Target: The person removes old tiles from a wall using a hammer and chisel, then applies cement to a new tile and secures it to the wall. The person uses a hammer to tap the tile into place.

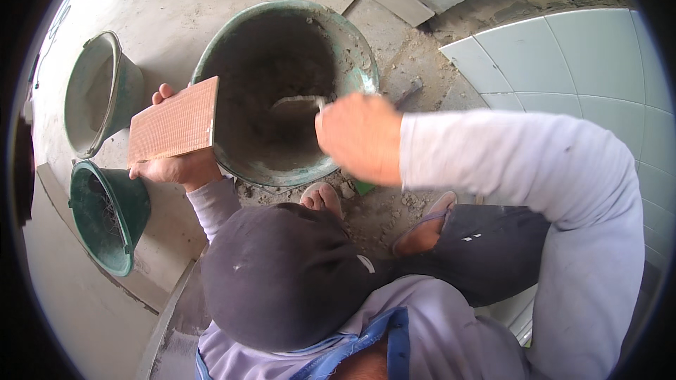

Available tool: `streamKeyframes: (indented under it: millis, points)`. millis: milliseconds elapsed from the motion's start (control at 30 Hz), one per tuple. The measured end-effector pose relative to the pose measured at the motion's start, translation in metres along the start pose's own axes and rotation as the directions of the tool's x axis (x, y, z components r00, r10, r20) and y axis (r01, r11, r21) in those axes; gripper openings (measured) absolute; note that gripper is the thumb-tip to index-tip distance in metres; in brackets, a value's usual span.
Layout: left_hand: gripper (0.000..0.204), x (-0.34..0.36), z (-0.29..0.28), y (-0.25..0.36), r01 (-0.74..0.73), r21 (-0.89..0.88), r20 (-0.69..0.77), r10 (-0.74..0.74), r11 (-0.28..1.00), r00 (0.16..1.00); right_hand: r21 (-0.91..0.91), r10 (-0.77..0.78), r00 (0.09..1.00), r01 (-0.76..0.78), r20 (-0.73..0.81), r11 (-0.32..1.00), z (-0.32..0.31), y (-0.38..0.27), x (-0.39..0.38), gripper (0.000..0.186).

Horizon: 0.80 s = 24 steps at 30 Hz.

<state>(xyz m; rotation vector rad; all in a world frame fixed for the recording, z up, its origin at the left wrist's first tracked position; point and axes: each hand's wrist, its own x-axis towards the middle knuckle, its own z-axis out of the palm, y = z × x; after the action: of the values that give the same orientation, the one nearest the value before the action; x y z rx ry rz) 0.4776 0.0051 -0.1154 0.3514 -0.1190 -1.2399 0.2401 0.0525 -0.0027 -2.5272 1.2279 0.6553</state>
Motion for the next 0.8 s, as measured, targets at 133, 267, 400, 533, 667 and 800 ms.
streamKeyframes:
  millis: [133,267,400,533,667,800]
  points:
    - [0.116,-0.004,0.001,-0.001,0.069,-0.036,0.056,-0.067,0.997,0.996,-0.143,-0.01,0.997,0.0,-0.072,0.99,-0.023,0.034,0.007,0.017]
    - [0.115,-0.005,0.007,-0.006,-0.01,0.036,0.003,0.01,0.999,1.0,-0.14,0.082,0.986,-0.103,-0.146,0.985,-0.006,0.053,0.024,0.02]
    - [0.113,-0.005,0.008,-0.006,-0.021,0.049,-0.015,0.022,0.999,1.0,-0.079,0.07,0.993,-0.078,-0.1,0.994,0.02,0.025,0.014,0.038]
    - [0.11,-0.004,0.001,-0.003,-0.008,-0.038,0.098,0.012,0.999,0.995,-0.064,-0.027,1.0,0.026,-0.012,0.998,0.002,0.016,-0.001,0.031]
    - [0.111,-0.005,-0.001,-0.005,0.008,-0.116,0.187,0.014,0.993,0.982,-0.021,-0.065,0.989,0.068,0.136,0.997,-0.036,0.025,-0.002,0.021]
    - [0.12,-0.007,0.008,-0.003,0.095,-0.192,0.359,-0.02,0.977,0.933,-0.259,-0.377,0.791,0.54,0.483,0.801,-0.052,0.066,0.036,0.022]
